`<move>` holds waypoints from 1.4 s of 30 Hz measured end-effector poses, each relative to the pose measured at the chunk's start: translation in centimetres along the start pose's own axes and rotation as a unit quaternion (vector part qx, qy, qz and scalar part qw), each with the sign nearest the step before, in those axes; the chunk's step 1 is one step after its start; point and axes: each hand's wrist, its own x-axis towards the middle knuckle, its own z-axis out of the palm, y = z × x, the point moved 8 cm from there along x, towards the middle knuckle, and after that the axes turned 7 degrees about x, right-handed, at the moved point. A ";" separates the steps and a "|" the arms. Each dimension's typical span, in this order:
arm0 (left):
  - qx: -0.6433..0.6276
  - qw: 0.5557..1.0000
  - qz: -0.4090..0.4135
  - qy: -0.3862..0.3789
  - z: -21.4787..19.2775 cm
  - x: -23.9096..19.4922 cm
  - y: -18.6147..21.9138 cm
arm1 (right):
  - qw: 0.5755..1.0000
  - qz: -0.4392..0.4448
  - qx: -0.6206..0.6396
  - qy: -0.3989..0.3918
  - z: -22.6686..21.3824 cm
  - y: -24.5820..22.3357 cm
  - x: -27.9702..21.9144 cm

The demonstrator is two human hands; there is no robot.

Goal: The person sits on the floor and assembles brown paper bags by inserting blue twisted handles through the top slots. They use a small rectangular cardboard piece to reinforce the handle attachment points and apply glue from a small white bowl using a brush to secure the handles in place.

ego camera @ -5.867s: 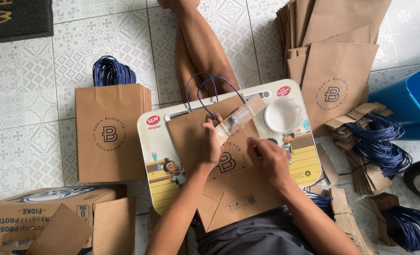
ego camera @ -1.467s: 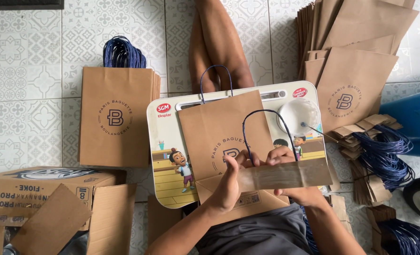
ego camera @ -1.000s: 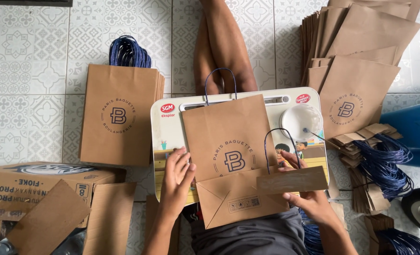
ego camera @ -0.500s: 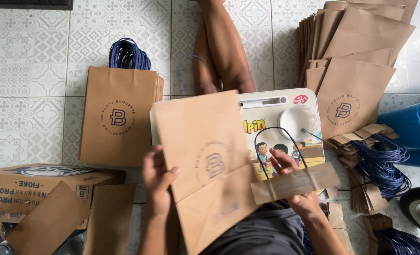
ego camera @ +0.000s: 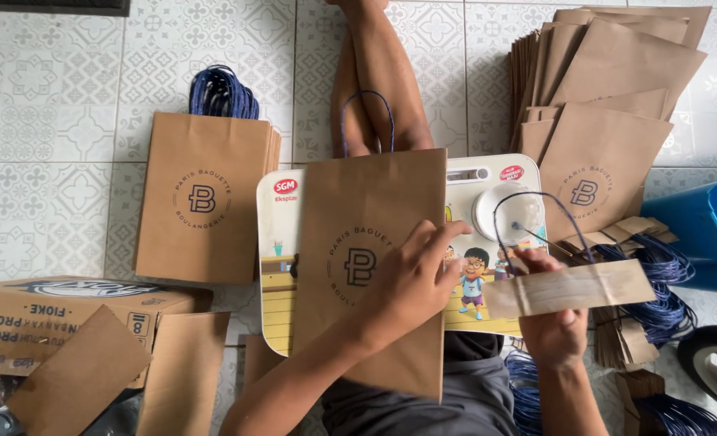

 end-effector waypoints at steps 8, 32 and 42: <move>0.303 0.949 0.007 0.092 -0.6 0.9 -11.6 | 0.998 -0.001 0.022 0.059 -6.0 -1.0 -0.3; 0.357 0.928 -0.036 0.104 -4.9 1.2 -13.5 | 0.942 0.187 -0.280 -0.007 3.0 2.1 19.5; 0.215 0.969 0.064 0.102 -6.2 1.9 -10.4 | 0.935 0.277 -0.221 -0.019 1.6 1.3 22.8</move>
